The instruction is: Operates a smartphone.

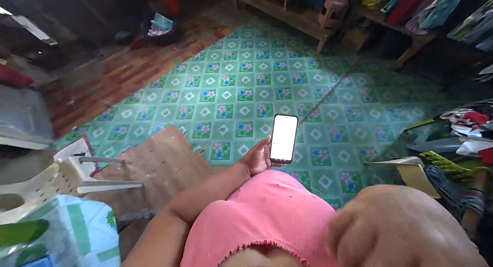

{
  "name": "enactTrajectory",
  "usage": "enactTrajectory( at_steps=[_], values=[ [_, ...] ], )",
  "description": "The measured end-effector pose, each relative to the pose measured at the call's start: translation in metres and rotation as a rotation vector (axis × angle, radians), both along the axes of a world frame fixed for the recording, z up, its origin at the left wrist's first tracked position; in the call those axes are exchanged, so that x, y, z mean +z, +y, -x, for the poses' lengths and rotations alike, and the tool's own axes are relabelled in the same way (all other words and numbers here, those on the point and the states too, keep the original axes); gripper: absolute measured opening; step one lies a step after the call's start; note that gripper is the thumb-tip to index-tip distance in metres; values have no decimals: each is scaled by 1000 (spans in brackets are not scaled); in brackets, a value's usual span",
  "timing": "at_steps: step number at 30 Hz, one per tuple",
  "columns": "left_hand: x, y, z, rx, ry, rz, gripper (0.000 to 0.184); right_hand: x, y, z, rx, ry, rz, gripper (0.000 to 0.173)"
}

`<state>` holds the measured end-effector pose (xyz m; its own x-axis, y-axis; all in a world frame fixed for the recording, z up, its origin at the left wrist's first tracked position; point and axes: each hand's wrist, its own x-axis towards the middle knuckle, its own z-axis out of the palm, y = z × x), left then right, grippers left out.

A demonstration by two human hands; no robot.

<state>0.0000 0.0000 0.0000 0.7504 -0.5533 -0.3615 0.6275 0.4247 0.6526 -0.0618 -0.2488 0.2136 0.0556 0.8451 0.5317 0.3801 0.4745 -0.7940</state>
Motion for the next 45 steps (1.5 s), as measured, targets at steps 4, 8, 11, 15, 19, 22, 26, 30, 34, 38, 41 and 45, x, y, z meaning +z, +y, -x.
enactTrajectory(
  at_steps=[4, 8, 11, 15, 19, 22, 26, 30, 34, 38, 41, 45],
  values=[
    [1, 1, 1, -8, -13, 7, 62, -60, -5, -40, -525, 111, -96, 29],
    [3, 0, 1, -1, -2, 5, 63, -127, 6, -80, -1194, 371, 128, 79],
    [1, 1, 0, -20, -3, 29, 62, -182, 10, -91, -1130, 722, 230, 99],
    [-2, 1, 0, -30, -27, 38, 62, -224, 19, -86, -800, 1026, 278, 69],
    [-3, 0, 1, -21, -34, 19, 62, -246, 24, -80, -624, 1138, 242, 57],
    [-4, 1, 3, -4, -32, 0, 63, -252, 28, -77, -571, 1172, 196, 69],
    [-6, 2, 2, 2, -12, 25, 63, -261, 30, -74, -449, 1197, 138, 78],
    [-4, 2, 3, 14, -23, 40, 61, -260, 33, -71, -366, 1210, 93, 85],
    [-5, 3, 3, 1, -44, 58, 63, -261, 37, -70, -342, 1183, 70, 95],
    [-3, 4, 4, 3, -33, 52, 61, -260, 40, -67, -369, 1182, 57, 93],
    [-3, 4, 4, 3, -39, 48, 61, -259, 41, -66, -405, 1152, 73, 89],
    [-3, 4, 5, 18, -45, 45, 62, -254, 45, -62, -477, 1154, 98, 96]
  ],
)
